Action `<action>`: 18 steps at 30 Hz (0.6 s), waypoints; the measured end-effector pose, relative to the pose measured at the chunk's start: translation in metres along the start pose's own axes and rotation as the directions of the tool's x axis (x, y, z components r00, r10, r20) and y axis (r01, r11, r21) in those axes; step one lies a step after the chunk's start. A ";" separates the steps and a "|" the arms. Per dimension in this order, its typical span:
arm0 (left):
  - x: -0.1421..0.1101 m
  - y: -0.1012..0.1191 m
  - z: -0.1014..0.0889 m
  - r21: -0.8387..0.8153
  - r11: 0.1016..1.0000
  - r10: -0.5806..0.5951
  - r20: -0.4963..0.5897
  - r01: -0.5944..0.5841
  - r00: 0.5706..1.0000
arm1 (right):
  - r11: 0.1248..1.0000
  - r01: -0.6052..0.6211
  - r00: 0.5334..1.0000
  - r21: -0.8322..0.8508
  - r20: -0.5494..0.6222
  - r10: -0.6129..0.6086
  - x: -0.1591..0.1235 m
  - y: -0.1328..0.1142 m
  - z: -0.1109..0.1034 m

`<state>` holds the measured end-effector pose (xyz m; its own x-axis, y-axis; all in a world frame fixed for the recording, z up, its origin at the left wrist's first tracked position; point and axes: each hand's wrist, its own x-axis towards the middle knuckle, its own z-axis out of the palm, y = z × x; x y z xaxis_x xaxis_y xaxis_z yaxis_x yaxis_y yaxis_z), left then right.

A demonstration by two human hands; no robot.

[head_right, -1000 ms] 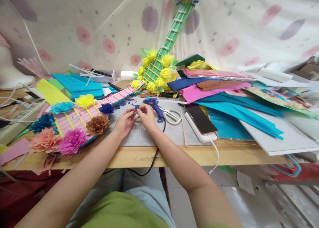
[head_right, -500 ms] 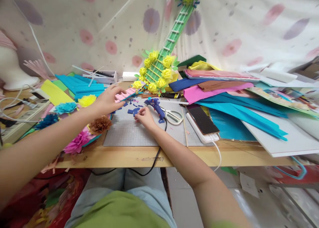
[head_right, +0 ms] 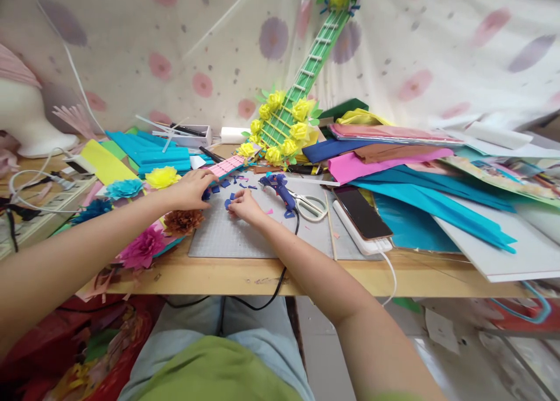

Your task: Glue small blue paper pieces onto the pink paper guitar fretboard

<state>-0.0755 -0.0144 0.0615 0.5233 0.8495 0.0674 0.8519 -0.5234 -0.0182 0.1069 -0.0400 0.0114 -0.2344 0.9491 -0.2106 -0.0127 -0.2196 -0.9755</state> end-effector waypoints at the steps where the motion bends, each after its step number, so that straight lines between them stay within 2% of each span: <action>1: 0.000 -0.001 -0.001 -0.003 1.000 -0.005 -0.002 0.005 1.000 | 1.000 -0.005 1.000 -0.007 0.007 0.005 0.000 -0.002 0.003; 7: 0.002 -0.020 -0.012 -0.115 0.991 -0.066 0.030 0.069 0.997 | 0.995 -0.067 0.993 0.067 0.101 0.060 0.002 -0.011 0.025; 12: 0.003 -0.035 -0.009 -0.172 0.981 -0.087 0.013 0.088 0.996 | 0.977 -0.196 0.969 0.083 0.168 0.181 0.012 -0.013 0.042; 18: 0.002 -0.035 -0.010 -0.151 0.979 -0.130 0.042 0.135 0.991 | 0.982 -0.171 0.974 0.082 0.162 0.156 0.021 -0.010 0.051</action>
<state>-0.1046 0.0050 0.0718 0.4087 0.9122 0.0272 0.9017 -0.4083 0.1423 0.0527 -0.0296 0.0205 -0.3876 0.8539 -0.3471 -0.0524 -0.3964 -0.9166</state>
